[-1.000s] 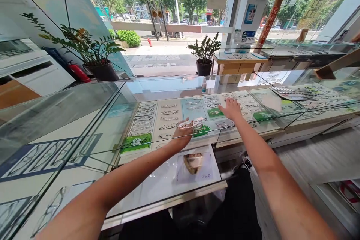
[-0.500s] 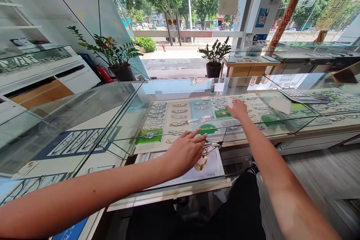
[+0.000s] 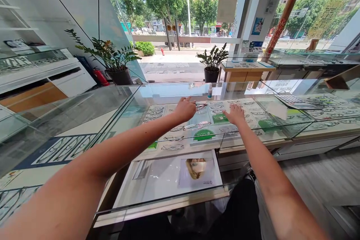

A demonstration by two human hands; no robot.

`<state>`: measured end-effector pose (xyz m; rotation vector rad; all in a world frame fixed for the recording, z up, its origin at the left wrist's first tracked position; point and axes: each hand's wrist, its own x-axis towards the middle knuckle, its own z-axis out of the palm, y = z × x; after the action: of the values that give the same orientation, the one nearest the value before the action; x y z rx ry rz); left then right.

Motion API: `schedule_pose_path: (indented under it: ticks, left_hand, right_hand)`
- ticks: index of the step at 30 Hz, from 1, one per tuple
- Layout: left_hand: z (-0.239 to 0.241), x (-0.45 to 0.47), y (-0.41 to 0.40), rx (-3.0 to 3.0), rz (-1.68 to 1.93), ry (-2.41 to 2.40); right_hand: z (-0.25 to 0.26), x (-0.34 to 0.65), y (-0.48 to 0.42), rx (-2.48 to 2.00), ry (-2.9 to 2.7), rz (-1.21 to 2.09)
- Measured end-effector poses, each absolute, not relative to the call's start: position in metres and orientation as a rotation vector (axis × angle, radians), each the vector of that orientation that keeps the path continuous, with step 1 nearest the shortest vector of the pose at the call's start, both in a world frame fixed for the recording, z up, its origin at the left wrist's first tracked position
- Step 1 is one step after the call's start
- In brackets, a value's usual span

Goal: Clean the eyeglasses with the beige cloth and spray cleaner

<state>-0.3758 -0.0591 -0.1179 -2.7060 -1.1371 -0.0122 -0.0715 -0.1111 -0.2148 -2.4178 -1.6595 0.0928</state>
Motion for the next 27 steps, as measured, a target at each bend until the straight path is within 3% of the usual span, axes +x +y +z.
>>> schedule_pose_path:
  ticks: [10,27]
  left_hand:
    - [-0.152,-0.37,-0.036,-2.739,0.054,-1.078]
    - [-0.161,-0.369,-0.017,-2.712,0.168,-1.145]
  right_hand:
    - [-0.217,-0.071,-0.109,-2.415,-1.665,0.068]
    - [-0.219,-0.069,-0.108,-2.417,-1.658,0.076]
